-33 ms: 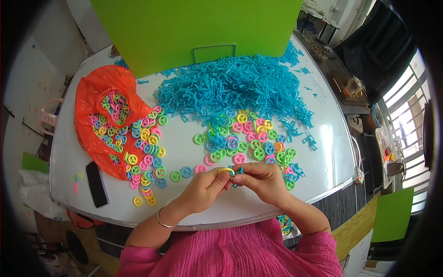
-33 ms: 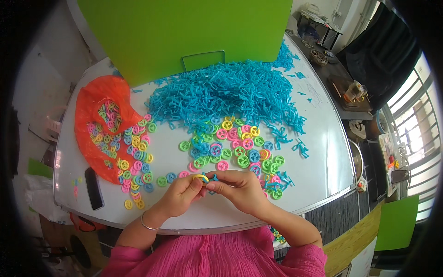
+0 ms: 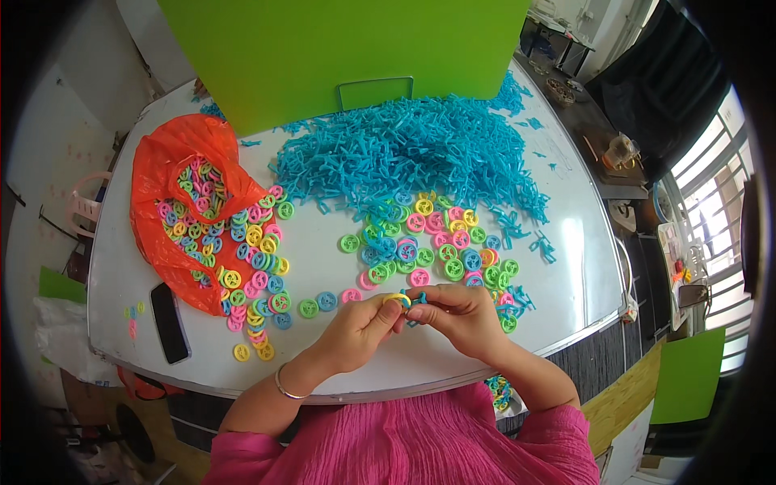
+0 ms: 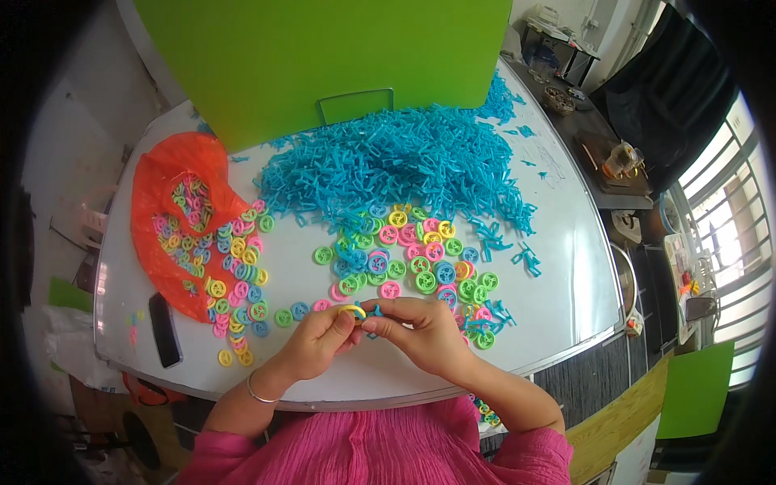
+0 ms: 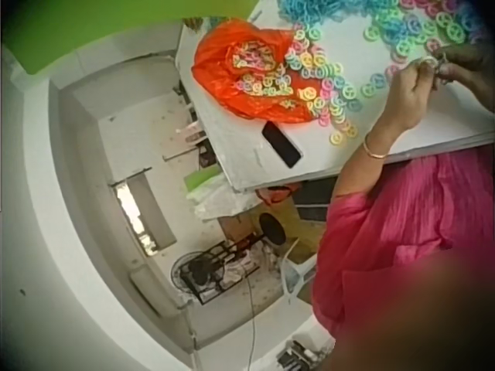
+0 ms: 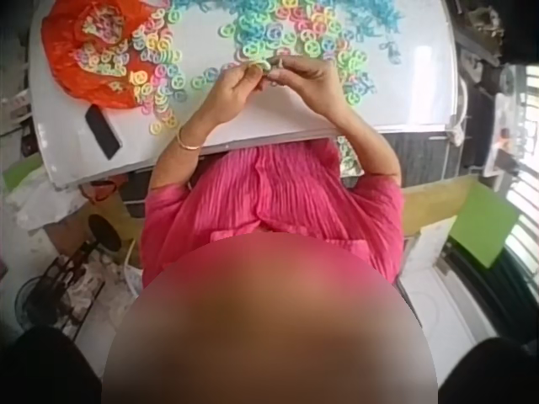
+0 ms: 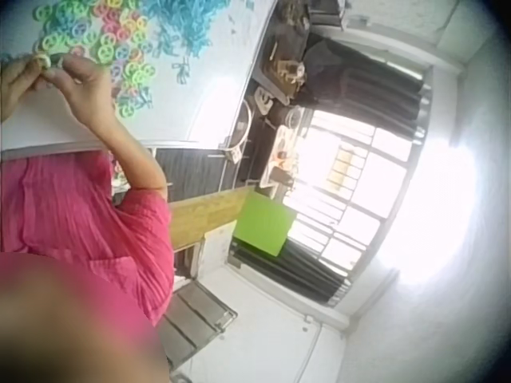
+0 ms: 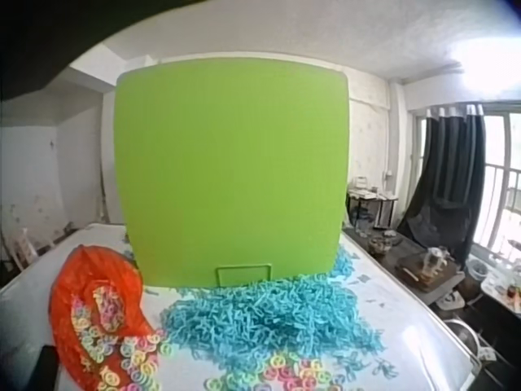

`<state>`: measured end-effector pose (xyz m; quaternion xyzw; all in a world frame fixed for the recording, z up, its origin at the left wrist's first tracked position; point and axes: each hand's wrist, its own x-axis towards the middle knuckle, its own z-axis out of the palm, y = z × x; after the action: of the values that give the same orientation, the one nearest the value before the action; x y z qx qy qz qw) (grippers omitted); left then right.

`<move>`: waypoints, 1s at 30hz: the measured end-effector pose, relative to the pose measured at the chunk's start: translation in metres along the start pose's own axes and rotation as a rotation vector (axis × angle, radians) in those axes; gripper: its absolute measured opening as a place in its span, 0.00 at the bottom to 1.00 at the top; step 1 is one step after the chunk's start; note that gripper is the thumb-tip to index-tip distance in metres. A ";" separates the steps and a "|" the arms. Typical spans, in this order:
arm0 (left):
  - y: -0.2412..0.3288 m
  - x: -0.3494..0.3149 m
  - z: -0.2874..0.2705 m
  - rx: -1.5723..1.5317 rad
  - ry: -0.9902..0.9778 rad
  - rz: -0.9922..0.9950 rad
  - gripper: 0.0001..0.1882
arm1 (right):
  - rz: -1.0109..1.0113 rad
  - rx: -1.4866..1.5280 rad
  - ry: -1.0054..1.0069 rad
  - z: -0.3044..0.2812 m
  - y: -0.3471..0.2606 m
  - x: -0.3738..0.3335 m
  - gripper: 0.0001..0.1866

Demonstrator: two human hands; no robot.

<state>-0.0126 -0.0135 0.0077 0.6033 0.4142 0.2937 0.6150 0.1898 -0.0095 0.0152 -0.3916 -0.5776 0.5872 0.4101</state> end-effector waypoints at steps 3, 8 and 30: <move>0.000 0.000 0.000 0.091 0.009 0.030 0.22 | -0.109 -0.203 0.018 0.000 0.001 -0.001 0.12; 0.006 0.000 0.002 0.038 0.009 0.093 0.23 | -0.130 -0.229 -0.005 -0.001 0.002 -0.002 0.14; 0.006 0.001 -0.012 0.273 -0.078 0.280 0.12 | -0.575 -0.585 0.070 -0.002 0.009 -0.003 0.22</move>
<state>-0.0215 -0.0062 0.0145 0.7438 0.3382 0.2936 0.4962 0.1927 -0.0111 0.0056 -0.3340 -0.7918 0.2460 0.4483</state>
